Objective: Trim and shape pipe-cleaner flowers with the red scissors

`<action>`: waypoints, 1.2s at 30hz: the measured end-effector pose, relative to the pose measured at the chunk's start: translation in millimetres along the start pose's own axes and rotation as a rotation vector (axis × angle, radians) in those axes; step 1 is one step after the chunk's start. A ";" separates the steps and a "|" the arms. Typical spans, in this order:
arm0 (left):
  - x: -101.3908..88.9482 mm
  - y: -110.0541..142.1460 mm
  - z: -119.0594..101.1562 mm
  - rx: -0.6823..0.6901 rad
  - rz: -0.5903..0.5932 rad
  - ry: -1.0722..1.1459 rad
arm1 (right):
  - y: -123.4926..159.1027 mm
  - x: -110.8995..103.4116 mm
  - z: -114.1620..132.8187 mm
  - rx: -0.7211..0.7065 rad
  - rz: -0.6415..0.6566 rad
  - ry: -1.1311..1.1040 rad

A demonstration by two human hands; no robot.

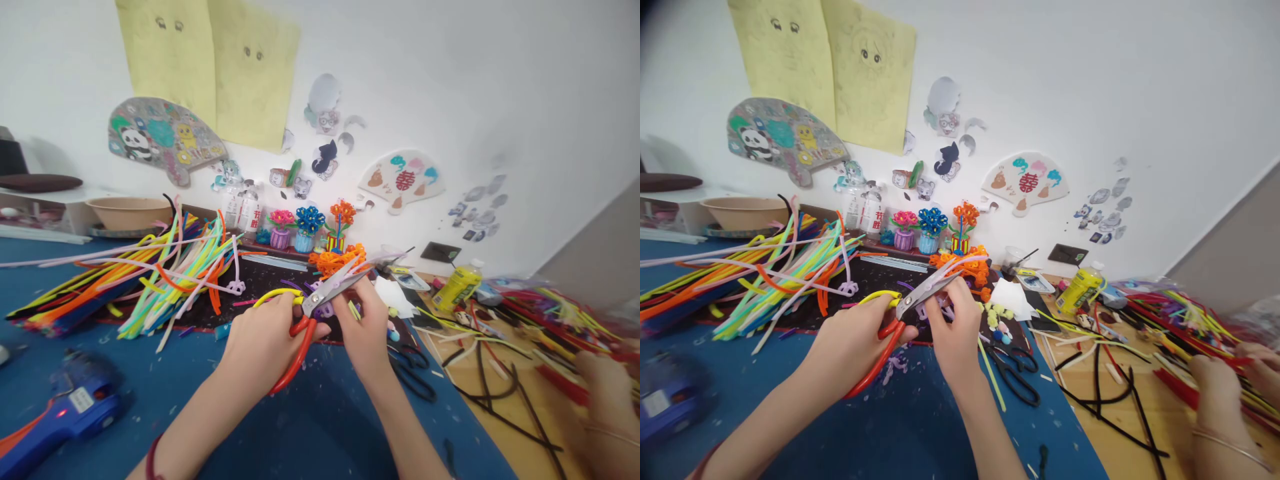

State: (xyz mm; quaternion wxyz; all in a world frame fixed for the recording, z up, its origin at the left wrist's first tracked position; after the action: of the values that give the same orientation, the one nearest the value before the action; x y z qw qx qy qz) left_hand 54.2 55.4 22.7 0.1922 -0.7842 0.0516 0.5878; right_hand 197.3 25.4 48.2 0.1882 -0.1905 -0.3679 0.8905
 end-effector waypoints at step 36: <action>1.2 -0.1 0.1 0.012 0.050 -0.028 | 1.4 -6.5 11.8 -0.089 -0.042 0.165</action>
State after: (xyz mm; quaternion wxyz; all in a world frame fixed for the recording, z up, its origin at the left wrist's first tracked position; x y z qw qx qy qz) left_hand 54.5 55.7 21.6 0.1829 -0.7731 0.0717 0.6031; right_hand 197.0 14.5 56.2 0.2277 -0.2638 -0.3944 0.8503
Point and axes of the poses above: each hand's wrist, its own y-axis away from the middle knuckle, its own x-axis out of the palm, z = x × y, the point moved 8 cm from there along -y, towards the middle knuckle, and after that the axes turned 4 degrees about -y, right-handed, at the moved point
